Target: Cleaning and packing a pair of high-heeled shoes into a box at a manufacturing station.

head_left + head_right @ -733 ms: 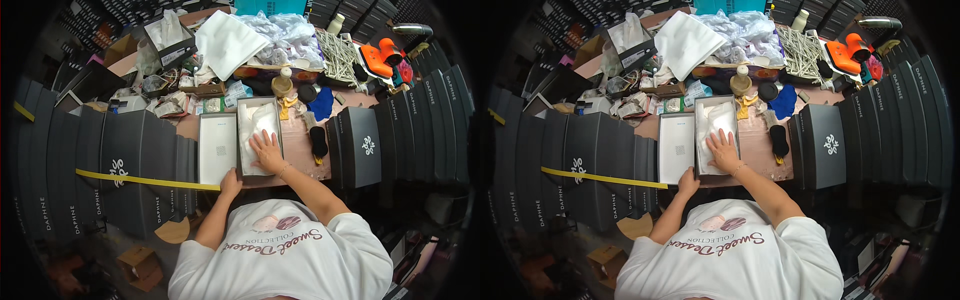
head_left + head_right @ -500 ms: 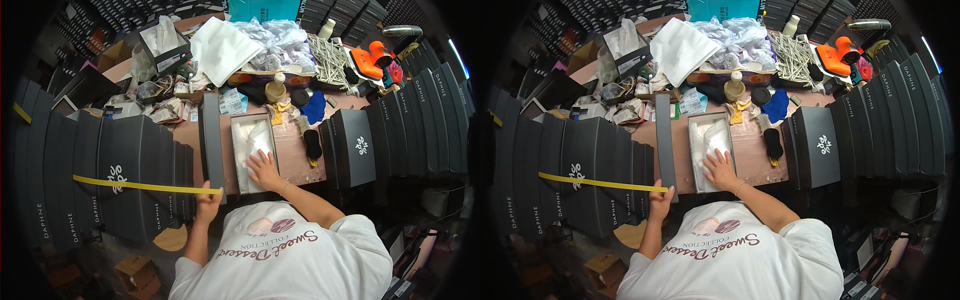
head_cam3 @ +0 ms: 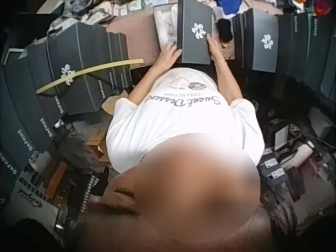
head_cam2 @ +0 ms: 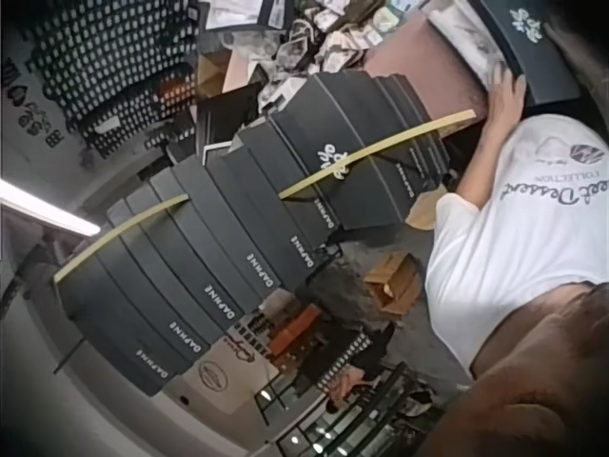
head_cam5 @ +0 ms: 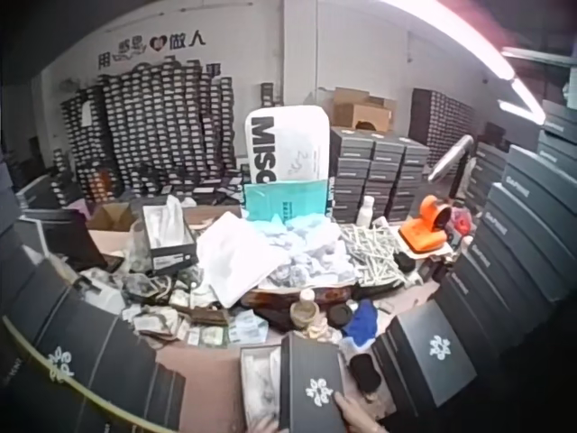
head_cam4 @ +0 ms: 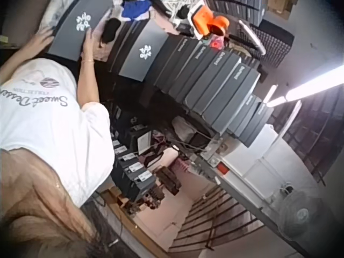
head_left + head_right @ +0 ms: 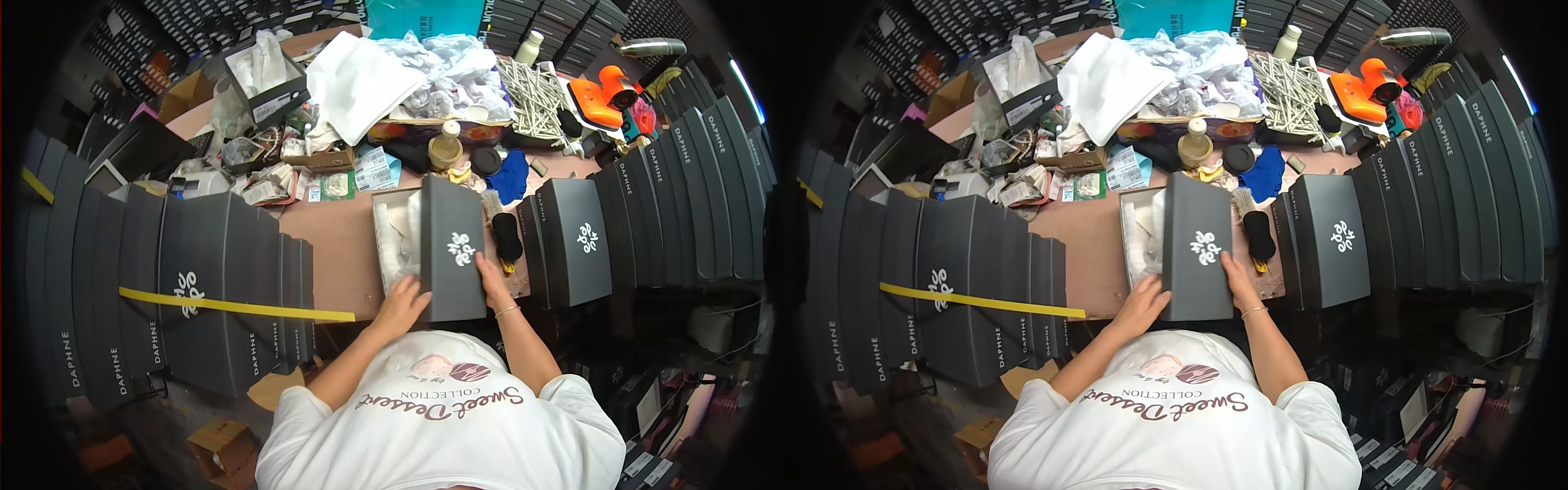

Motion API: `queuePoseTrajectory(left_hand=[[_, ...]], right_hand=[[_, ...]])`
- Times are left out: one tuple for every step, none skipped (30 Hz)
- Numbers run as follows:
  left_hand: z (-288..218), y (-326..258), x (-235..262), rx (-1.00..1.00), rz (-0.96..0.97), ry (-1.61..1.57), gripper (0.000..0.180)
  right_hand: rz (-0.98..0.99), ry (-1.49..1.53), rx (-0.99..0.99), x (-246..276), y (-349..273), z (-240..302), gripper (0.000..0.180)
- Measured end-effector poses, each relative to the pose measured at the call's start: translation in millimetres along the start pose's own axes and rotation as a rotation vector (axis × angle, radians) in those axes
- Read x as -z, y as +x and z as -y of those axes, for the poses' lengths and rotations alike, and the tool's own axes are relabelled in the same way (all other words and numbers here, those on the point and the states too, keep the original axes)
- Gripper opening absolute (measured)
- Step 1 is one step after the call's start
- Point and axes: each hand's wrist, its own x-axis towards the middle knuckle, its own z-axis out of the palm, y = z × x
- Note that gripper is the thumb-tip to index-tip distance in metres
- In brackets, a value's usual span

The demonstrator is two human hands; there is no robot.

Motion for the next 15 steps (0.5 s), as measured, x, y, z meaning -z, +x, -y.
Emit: queuePoseTrajectory(left_hand=[[16,-9,1,-0.097,-0.105,0.330,0.044],[26,-18,4,-0.018,-0.202,0.237,0.045],[34,-25,5,0.047,-0.276,0.139,0.047],[45,-29,6,0.081,-0.372,0.117,0.046],[53,-29,9,0.112,-0.459,0.089,0.045],[56,-24,12,0.310,-0.453,-0.298,0.045],[63,-20,18,0.553,-0.432,-0.669,0.045],[74,-12,20,0.419,-0.339,-0.574,0.045],[89,-4,25,0.288,-0.262,-0.481,0.044],[105,2,27,0.286,-0.219,-0.440,0.038],[101,3,27,0.348,-0.139,-0.531,0.036],[91,5,30,0.405,-0.072,-0.616,0.034],[84,9,34,0.465,-0.004,-0.696,0.033],[111,14,44,0.561,0.001,-0.669,0.038],[116,11,52,0.549,0.017,-0.722,0.041]], right_hand=[[-0.045,-0.068,0.004,-6,1,-3,0.060],[-0.018,-0.183,0.036,-22,-1,8,0.059],[-0.018,-0.292,0.068,-40,-5,20,0.058],[-0.118,-0.430,0.196,-52,-1,16,0.056],[-0.080,-0.473,0.441,-60,8,17,0.054],[-0.121,-0.603,0.398,-58,35,-6,0.053],[-0.045,-0.591,0.418,-72,16,20,0.052],[-0.178,-0.697,0.462,-76,21,13,0.055],[-0.293,-0.802,0.491,-81,27,4,0.058],[-0.235,-0.757,0.357,-79,28,4,0.061],[-0.171,-0.701,0.232,-75,28,4,0.064],[-0.094,-0.640,0.129,-71,27,10,0.066],[-0.079,-0.598,0.114,-69,17,9,0.072],[-0.029,-0.518,0.179,-69,21,-5,0.081],[0.007,-0.435,0.235,-66,24,-24,0.091]])
